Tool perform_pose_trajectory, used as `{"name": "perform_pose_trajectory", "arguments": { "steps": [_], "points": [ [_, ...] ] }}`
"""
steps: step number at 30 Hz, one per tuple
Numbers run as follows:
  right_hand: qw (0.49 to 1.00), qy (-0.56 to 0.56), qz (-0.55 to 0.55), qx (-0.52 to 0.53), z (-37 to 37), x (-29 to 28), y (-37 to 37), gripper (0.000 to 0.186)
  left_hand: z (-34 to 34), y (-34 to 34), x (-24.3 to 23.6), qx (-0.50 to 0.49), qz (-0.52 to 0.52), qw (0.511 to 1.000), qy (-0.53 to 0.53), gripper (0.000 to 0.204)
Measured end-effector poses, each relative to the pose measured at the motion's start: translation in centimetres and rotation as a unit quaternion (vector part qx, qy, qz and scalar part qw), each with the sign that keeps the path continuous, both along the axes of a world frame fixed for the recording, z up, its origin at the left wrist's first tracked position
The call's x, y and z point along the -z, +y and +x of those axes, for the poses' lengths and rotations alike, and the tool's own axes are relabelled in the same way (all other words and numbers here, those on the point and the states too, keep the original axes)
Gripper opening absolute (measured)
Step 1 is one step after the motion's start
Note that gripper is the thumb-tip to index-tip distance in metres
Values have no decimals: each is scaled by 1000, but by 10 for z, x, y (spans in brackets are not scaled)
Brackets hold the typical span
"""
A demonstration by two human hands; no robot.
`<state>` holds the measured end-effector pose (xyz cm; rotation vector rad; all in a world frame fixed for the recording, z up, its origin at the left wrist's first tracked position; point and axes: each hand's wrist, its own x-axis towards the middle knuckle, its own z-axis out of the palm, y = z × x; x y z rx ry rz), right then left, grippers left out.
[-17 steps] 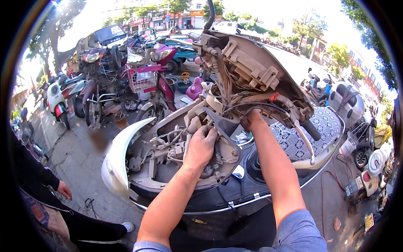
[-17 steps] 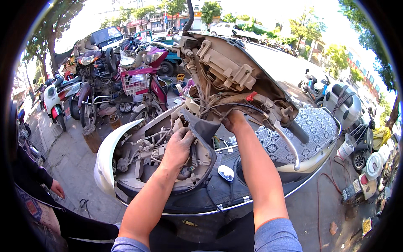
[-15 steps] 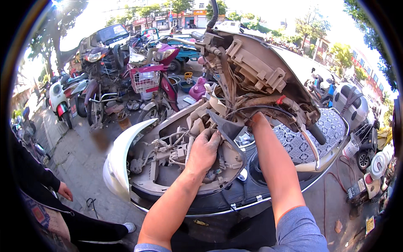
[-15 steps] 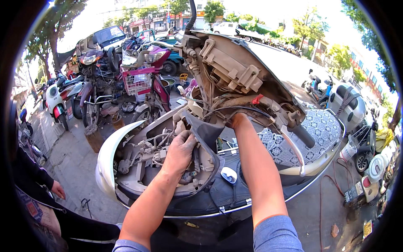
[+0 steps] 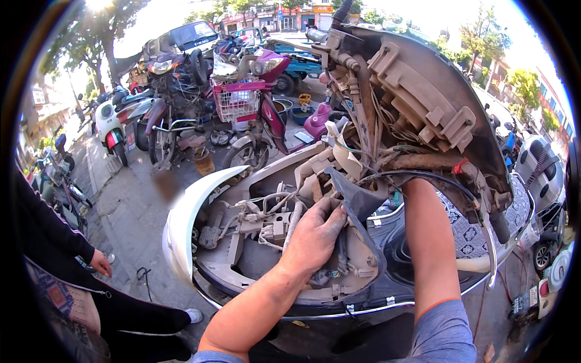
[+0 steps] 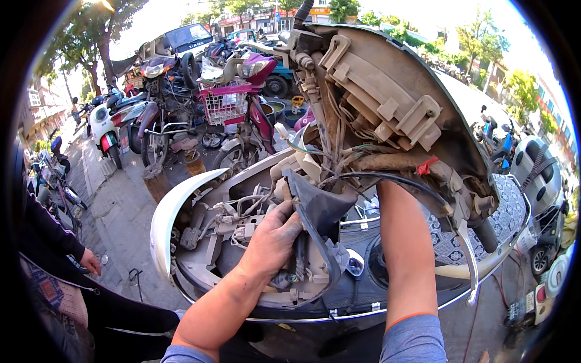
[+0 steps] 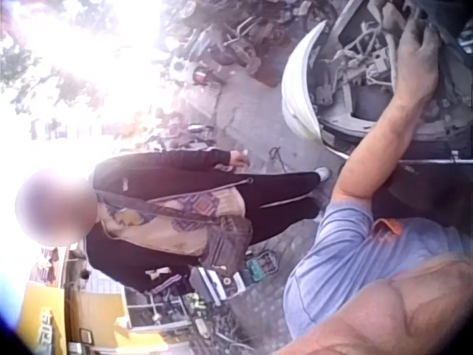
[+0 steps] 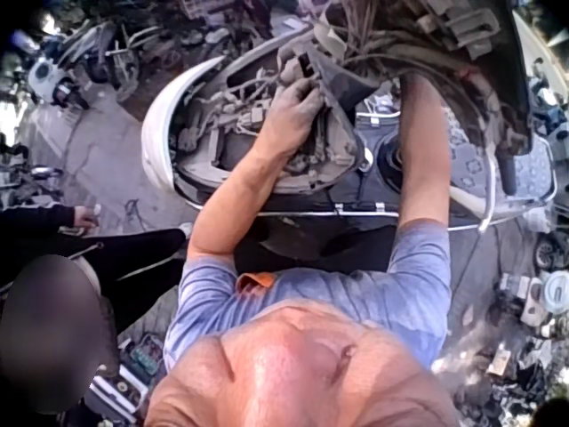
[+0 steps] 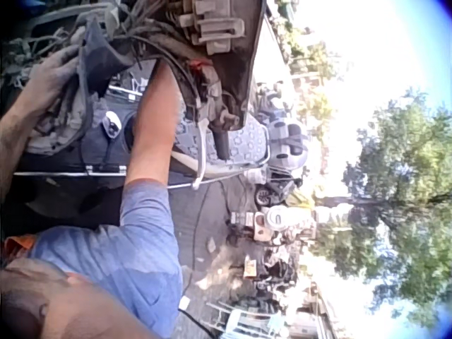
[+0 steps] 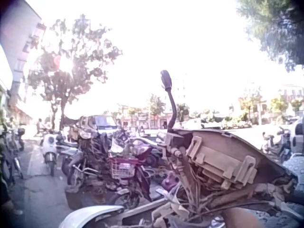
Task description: The person removes the front plastic housing of a scooter and uses their hands to disconnect and adjust the wiring and internal mechanical components near the handlebars. They reach inside the assembly to work on specific parts and briefly lower themselves to access the lower frame of the vehicle.
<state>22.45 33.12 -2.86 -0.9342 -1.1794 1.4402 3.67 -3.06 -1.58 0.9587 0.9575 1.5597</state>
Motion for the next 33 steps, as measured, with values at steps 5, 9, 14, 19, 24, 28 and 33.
{"name": "perform_pose_trajectory", "arguments": {
  "steps": [5,9,14,19,24,28,33],
  "points": [
    [1000,31,1,1,13,-7,2,30,3,3,-4,6,21,999,30,34],
    [996,84,-13,-17,-12,0,-38,29,3,6,0,-1,-1,1000,18,36],
    [999,46,19,-17,3,3,-175,29,-5,6,5,-30,12,998,60,38],
    [967,-142,213,11,35,-29,-278,15,0,17,-6,-66,0,986,151,41],
    [878,-327,349,-4,12,-95,-341,29,0,17,-21,-9,-85,993,-85,18],
    [870,-369,320,-66,-4,-128,-374,39,10,22,-11,-42,-46,990,-124,20],
    [763,-450,463,11,-13,-116,-364,42,15,22,-13,-49,6,996,-71,27]
  ]
}}
